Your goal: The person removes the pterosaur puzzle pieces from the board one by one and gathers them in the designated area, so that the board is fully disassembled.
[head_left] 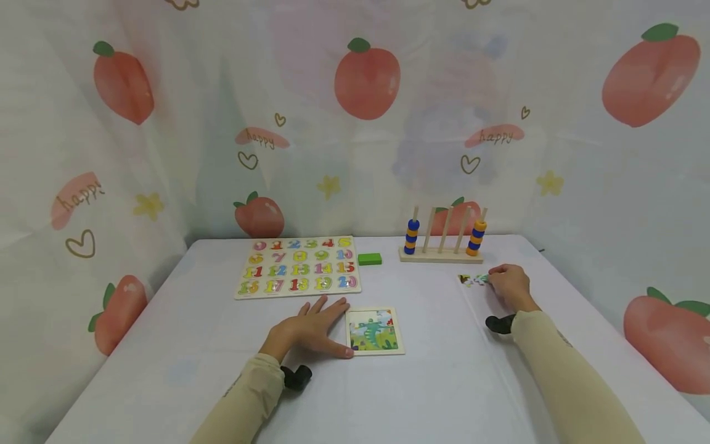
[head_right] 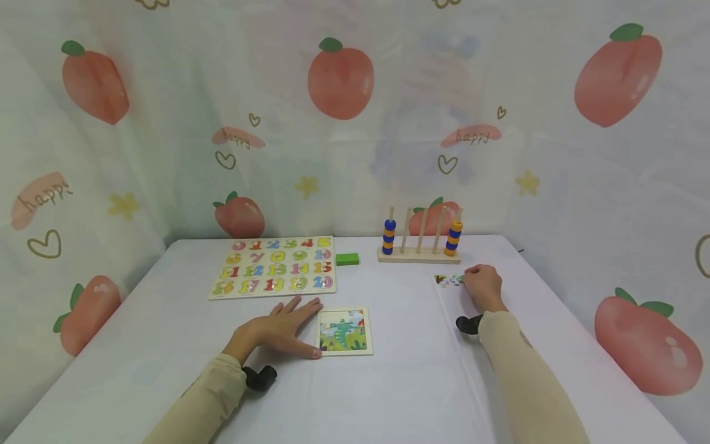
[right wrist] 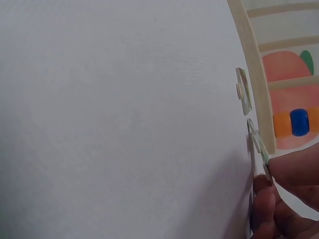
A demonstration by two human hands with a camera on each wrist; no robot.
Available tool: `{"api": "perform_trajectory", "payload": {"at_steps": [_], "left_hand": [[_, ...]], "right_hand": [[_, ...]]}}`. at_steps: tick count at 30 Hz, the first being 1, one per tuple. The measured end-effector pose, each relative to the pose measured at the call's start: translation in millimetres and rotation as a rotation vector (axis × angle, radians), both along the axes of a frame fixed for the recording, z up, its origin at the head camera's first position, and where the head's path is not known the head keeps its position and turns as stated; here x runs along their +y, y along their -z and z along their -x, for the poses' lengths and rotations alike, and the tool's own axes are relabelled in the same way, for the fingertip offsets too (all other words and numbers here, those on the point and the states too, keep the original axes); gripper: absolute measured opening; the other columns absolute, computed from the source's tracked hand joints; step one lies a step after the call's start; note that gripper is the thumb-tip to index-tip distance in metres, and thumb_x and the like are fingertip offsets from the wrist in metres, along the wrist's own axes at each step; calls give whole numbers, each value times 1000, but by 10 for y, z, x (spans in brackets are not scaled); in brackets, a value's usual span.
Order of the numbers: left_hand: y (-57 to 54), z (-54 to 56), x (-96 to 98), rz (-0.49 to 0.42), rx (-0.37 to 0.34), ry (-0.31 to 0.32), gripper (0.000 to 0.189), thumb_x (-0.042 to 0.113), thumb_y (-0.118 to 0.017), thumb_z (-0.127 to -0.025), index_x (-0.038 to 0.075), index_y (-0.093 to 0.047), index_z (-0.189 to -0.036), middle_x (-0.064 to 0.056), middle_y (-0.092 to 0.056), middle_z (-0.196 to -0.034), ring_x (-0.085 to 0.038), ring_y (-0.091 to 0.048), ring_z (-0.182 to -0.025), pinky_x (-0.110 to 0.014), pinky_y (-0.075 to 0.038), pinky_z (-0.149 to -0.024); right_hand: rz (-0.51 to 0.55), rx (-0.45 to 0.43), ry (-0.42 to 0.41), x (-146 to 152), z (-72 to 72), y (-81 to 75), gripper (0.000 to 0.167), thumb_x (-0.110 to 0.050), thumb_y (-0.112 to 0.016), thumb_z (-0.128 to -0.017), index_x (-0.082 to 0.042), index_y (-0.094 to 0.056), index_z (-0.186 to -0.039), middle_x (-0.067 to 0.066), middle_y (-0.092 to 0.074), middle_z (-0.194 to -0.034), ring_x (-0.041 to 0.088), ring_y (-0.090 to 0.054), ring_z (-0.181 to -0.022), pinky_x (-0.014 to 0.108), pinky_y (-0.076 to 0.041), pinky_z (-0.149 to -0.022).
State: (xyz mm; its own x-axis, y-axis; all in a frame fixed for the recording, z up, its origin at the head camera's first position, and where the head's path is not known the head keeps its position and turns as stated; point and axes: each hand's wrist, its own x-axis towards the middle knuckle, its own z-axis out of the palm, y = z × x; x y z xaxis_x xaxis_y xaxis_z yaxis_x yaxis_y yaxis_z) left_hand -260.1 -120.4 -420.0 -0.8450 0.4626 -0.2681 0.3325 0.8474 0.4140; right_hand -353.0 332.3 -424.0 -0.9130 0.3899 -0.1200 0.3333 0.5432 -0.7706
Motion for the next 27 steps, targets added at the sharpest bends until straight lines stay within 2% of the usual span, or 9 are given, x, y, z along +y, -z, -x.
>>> {"api": "perform_trajectory", "payload": {"at_steps": [8, 15, 27], "left_hand": [[-15, 6, -11, -13, -1, 1, 107, 62, -83, -86, 20, -32, -170, 2, -21, -178, -31, -4, -165, -58, -4, -130], [-34, 9, -8, -14, -7, 1, 107, 61, -83, -86, 20, -31, -171, 2, -20, -178, -32, -3, -165, -59, -3, -130], [-1, 24, -1, -14, -14, 4, 107, 61, -82, -86, 20, -31, -171, 1, -20, -178, -32, -2, -165, -59, -2, -130]], "right_hand": [[-18, 7, -33, -16, 8, 25, 39, -6, -51, -103, 11, -57, -138, 33, -55, -135, 44, -51, -116, 57, -48, -107], [-38, 35, -44, -9, 29, 49, 40, -6, -50, -103, 11, -56, -139, 32, -55, -132, 44, -53, -115, 55, -50, -102], [-7, 34, -37, -16, -58, 19, 46, -11, -44, -106, 12, -51, -145, 33, -51, -143, 46, -50, -125, 60, -45, -112]]}}
